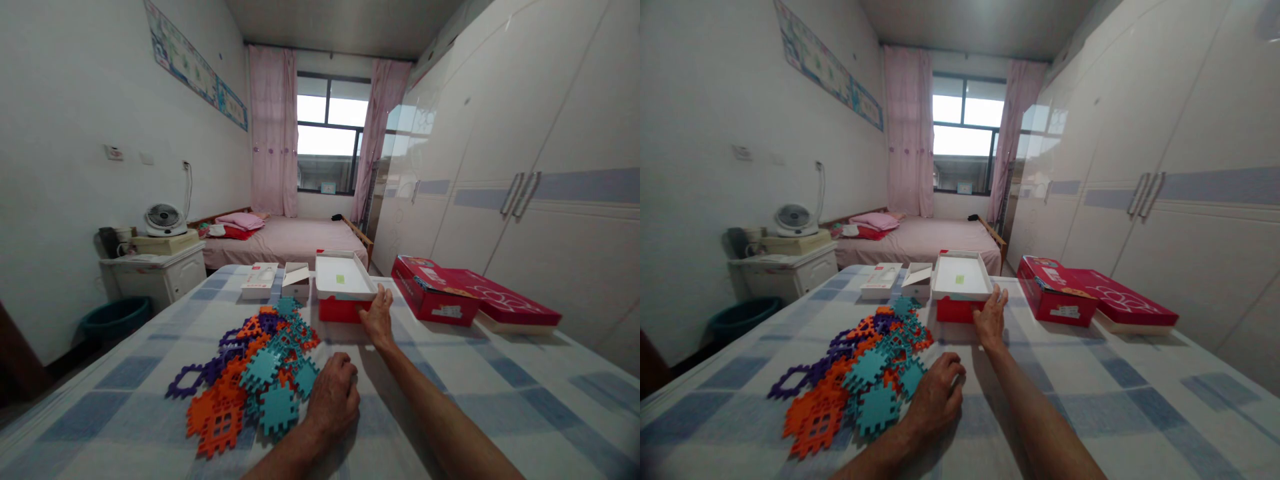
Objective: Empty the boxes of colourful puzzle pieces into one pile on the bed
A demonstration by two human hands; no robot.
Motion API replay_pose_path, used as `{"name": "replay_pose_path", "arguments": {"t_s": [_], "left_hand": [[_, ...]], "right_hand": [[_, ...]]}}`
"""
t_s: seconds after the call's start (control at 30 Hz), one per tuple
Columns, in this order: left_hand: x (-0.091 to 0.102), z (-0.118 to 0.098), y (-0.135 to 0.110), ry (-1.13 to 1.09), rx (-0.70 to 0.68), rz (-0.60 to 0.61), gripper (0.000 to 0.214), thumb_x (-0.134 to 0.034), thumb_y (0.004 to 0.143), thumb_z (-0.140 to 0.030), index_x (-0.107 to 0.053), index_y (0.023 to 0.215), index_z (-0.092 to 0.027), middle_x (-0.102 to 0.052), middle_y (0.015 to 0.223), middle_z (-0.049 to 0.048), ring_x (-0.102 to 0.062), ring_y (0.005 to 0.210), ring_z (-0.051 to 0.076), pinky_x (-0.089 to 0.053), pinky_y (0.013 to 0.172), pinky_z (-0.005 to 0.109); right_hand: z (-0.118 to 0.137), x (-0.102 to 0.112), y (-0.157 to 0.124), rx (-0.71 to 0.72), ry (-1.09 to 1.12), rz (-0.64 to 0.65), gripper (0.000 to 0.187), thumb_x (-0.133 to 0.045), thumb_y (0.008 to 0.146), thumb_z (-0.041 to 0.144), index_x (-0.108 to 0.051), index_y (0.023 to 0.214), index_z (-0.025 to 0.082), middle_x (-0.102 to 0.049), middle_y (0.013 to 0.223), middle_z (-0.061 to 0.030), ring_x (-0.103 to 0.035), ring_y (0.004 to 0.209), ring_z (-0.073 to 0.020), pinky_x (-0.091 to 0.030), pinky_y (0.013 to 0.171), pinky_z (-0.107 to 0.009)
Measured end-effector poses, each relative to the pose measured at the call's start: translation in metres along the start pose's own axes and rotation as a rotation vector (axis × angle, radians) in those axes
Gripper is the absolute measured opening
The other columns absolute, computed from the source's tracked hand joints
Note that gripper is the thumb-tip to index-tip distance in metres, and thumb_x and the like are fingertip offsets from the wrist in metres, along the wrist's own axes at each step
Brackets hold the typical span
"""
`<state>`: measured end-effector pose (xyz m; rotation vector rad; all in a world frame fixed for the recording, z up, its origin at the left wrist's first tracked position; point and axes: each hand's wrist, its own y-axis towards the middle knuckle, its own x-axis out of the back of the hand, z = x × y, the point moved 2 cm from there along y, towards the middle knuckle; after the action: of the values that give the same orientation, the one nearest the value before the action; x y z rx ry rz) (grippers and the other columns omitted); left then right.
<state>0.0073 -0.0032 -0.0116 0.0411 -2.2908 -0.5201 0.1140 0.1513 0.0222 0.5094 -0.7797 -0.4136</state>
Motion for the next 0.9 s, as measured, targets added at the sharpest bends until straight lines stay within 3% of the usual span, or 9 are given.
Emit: {"name": "replay_pose_path", "arguments": {"t_s": [0.17, 0.27, 0.4, 0.6, 0.77, 0.9], "left_hand": [[0.001, 0.0, -0.002, 0.003, -0.001, -0.001, 0.026, -0.04, 0.075, -0.005, -0.06, 0.089, -0.015, -0.056, 0.107, 0.011, -0.053, 0.1, 0.02, -0.042, 0.091, 0.033], [0.0, 0.002, -0.001, 0.006, -0.012, -0.002, 0.027, -0.039, 0.075, -0.004, -0.059, 0.089, -0.016, -0.056, 0.108, 0.0109, -0.053, 0.102, 0.02, -0.042, 0.092, 0.034], [-0.001, 0.003, -0.001, 0.007, -0.034, 0.0, 0.026, -0.041, 0.074, -0.005, -0.06, 0.09, -0.015, -0.056, 0.109, 0.0119, -0.053, 0.104, 0.021, -0.042, 0.093, 0.035], [0.0, 0.002, 0.0, -0.004, -0.033, -0.014, 0.028, -0.041, 0.072, -0.004, -0.06, 0.089, -0.016, -0.057, 0.11, 0.0112, -0.053, 0.105, 0.021, -0.042, 0.094, 0.036], [0.0, 0.003, -0.001, -0.001, -0.028, -0.008, 0.026, -0.04, 0.075, -0.006, -0.06, 0.089, -0.017, -0.057, 0.109, 0.011, -0.053, 0.104, 0.021, -0.042, 0.094, 0.037], [0.0, 0.003, -0.001, 0.002, -0.02, 0.002, 0.027, -0.041, 0.075, -0.006, -0.06, 0.09, -0.017, -0.057, 0.11, 0.0115, -0.053, 0.105, 0.021, -0.042, 0.094, 0.037]], "right_hand": [[0.017, -0.016, 0.013, -0.04, -0.013, 0.04, 0.072, -0.052, 0.072, 0.018, -0.026, 0.139, 0.01, -0.03, 0.141, -0.0213, -0.043, 0.124, -0.0295, -0.045, 0.091, -0.037], [0.013, -0.006, 0.022, -0.002, -0.156, 0.061, 0.071, -0.054, 0.074, 0.023, -0.027, 0.139, 0.011, -0.029, 0.143, -0.0203, -0.045, 0.121, -0.0303, -0.044, 0.09, -0.039], [-0.02, 0.036, 0.036, 0.057, -0.399, -0.065, 0.053, -0.048, 0.08, 0.026, -0.039, 0.13, 0.011, -0.044, 0.132, -0.0172, -0.045, 0.117, -0.0298, -0.041, 0.091, -0.04], [-0.083, 0.092, 0.057, -0.043, -0.685, -0.157, 0.035, -0.045, 0.082, 0.023, -0.055, 0.112, 0.007, -0.054, 0.11, -0.0188, -0.05, 0.1, -0.0298, -0.041, 0.08, -0.04], [-0.105, 0.106, 0.066, 0.073, -0.723, -0.132, 0.032, -0.04, 0.084, 0.018, -0.063, 0.106, 0.014, -0.055, 0.111, -0.0169, -0.047, 0.105, -0.0286, -0.039, 0.077, -0.039], [-0.113, 0.106, 0.067, 0.242, -0.807, -0.072, 0.038, -0.044, 0.081, 0.015, -0.061, 0.115, 0.02, -0.049, 0.129, -0.0142, -0.039, 0.118, -0.029, -0.034, 0.087, -0.042]]}}
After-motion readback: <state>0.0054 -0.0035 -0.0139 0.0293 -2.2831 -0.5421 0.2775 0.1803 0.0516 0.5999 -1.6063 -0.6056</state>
